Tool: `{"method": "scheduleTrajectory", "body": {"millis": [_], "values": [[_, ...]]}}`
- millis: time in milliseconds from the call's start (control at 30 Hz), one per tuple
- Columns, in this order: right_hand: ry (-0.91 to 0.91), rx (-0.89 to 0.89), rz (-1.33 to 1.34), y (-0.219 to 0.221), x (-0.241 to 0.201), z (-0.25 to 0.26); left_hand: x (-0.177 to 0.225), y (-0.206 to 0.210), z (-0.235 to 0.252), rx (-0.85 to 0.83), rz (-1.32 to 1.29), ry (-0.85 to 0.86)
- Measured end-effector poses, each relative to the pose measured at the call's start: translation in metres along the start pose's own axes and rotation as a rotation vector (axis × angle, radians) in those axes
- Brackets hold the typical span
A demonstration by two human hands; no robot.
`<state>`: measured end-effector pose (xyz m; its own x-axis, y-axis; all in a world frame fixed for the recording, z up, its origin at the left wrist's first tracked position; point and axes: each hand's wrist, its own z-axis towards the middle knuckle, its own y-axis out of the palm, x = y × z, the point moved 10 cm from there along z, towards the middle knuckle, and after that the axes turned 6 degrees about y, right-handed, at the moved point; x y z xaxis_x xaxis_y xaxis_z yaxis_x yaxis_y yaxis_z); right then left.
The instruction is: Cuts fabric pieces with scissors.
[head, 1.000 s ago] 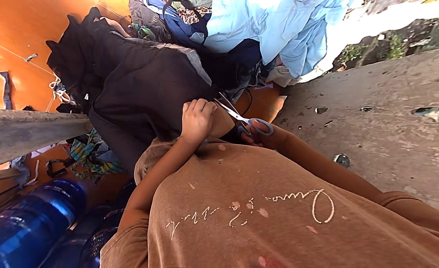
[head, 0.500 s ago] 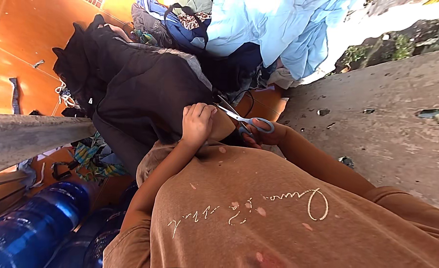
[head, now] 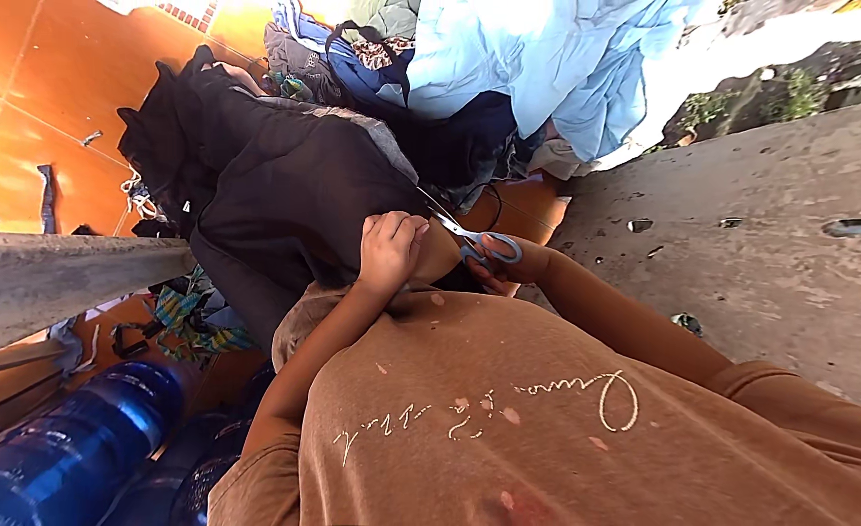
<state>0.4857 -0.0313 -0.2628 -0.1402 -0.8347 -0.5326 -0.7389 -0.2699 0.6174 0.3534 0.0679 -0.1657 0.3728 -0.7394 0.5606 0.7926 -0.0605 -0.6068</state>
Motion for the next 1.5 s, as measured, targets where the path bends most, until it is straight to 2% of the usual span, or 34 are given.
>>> {"method": "scheduleTrajectory", "body": {"millis": [300, 467, 633, 1067, 1233, 1500], "values": [[-0.029, -0.006, 0.129, 0.010, 0.000, 0.004, 0.001, -0.001, 0.000, -0.005, 0.011, 0.023], [-0.020, -0.037, 0.147, 0.010, 0.001, 0.008, 0.002, 0.008, 0.003, -0.115, -0.030, 0.029], [-0.079, -0.049, 0.081, 0.009, -0.014, 0.014, 0.000, 0.004, 0.001, -0.050, -0.052, 0.015], [-0.060, -0.022, 0.083, 0.003, -0.015, 0.018, -0.003, 0.002, -0.001, -0.018, -0.043, 0.005], [-0.040, 0.060, 0.067, -0.006, -0.023, 0.023, -0.003, 0.001, -0.001, -0.006, -0.044, 0.001], [-0.100, -0.008, 0.108, -0.008, -0.023, 0.027, -0.005, 0.000, -0.001, 0.004, -0.043, -0.008]]}}
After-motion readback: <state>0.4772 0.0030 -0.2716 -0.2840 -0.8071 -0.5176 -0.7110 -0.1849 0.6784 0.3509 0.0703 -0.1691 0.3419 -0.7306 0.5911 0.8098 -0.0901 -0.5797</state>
